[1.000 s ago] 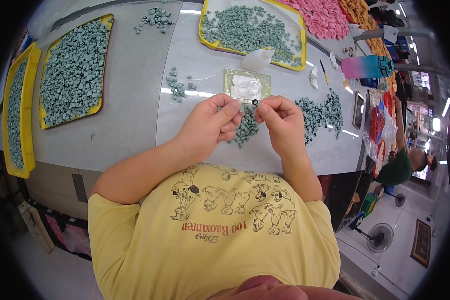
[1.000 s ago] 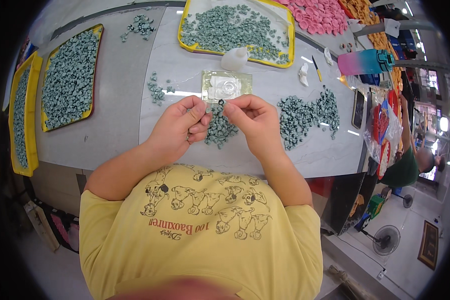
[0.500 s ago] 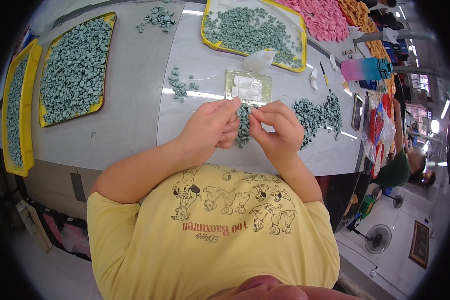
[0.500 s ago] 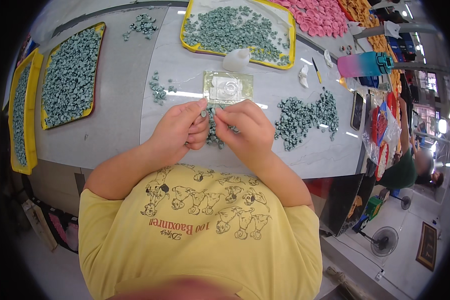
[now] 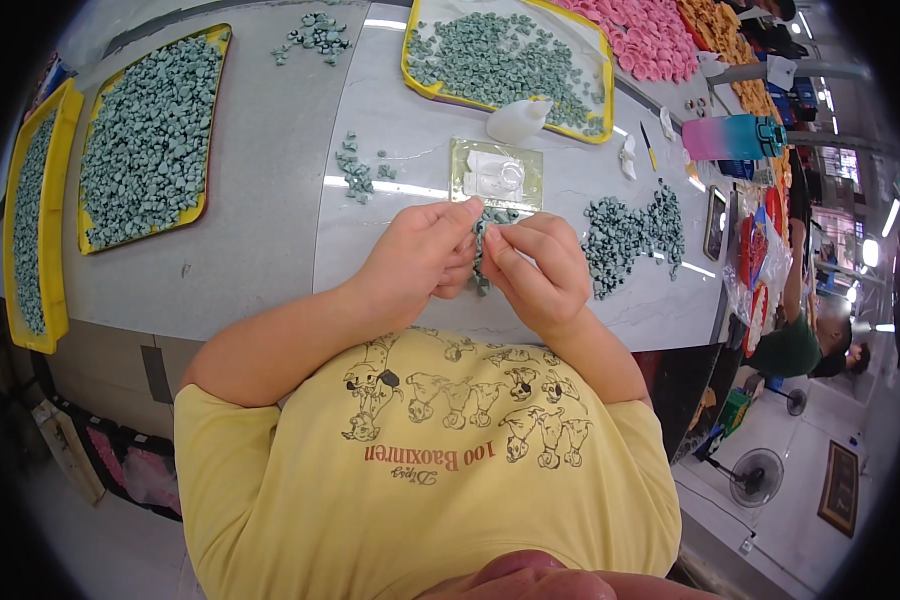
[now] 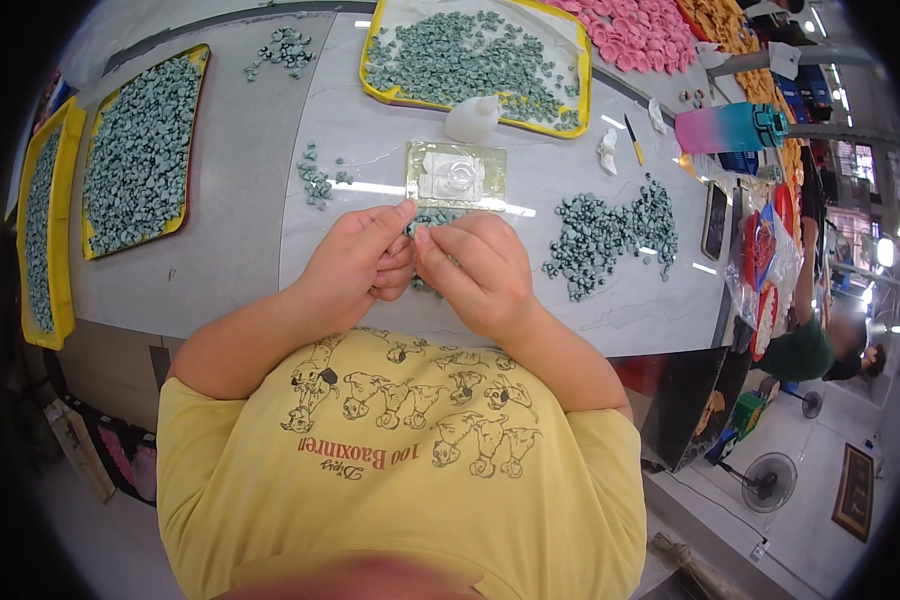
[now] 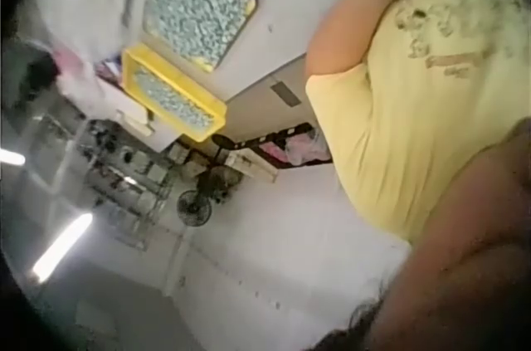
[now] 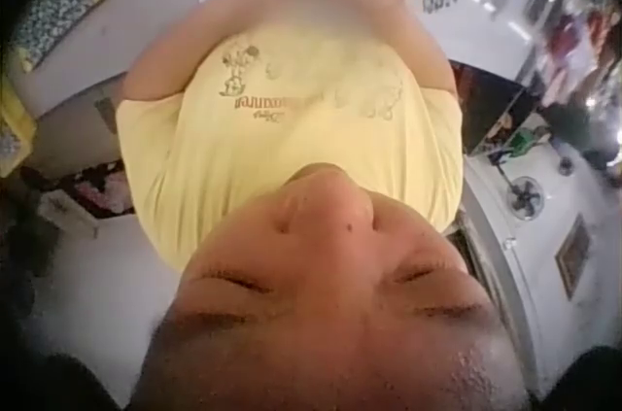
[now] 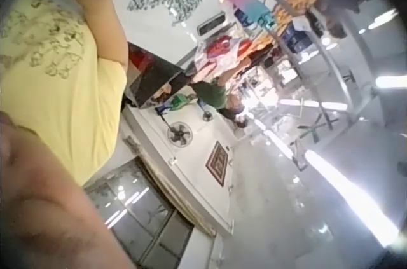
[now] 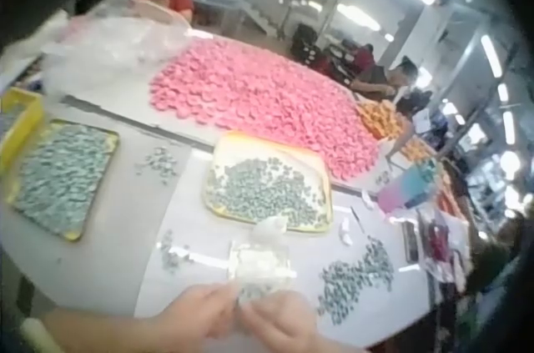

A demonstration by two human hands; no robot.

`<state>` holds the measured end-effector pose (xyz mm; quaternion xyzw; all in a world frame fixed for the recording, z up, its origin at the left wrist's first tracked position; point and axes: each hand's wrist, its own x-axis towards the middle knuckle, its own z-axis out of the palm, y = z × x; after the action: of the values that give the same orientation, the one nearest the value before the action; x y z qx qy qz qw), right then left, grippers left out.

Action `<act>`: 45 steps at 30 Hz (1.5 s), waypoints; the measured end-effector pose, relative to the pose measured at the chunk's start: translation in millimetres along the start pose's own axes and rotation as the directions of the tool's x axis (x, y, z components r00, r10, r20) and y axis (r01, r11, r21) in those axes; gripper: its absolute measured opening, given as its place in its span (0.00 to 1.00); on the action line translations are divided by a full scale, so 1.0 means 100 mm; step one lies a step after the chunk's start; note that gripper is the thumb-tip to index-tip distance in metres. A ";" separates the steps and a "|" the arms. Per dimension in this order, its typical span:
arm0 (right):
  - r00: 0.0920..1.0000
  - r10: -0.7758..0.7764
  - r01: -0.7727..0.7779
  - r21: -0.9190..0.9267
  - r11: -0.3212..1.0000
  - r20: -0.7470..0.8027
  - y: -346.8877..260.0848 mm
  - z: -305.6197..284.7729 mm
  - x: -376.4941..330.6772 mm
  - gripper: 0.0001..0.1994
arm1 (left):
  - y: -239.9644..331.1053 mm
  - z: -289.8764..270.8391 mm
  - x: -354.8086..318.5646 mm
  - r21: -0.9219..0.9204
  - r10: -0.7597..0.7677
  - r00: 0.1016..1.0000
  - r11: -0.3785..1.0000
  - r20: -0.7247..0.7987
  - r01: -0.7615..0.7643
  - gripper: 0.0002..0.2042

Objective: Placing small green plastic components into a small transparent plastic bag on a factory workbench.

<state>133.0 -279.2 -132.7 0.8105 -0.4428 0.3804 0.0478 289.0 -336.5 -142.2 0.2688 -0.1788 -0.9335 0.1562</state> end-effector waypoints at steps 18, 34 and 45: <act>0.779 0.550 -0.585 0.037 0.810 0.301 0.37 -0.40 -0.07 0.10 | -0.07 0.06 0.08 0.222 -0.056 0.996 0.973 -0.064 0.069 0.16; 0.500 0.787 -0.610 -0.498 0.616 0.362 0.77 -0.66 -0.44 0.10 | -0.10 0.07 0.09 0.528 0.083 0.996 0.848 -0.030 -0.055 0.18; 0.672 0.704 -0.713 -0.056 0.699 0.227 0.39 -0.48 -0.13 0.07 | -0.11 0.09 0.13 0.394 0.013 1.000 0.919 -0.028 -0.001 0.16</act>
<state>71.5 -274.2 -117.3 0.6146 -0.7174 0.2802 -0.1705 271.0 -330.1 -145.3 0.3082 -0.3615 -0.8737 0.1048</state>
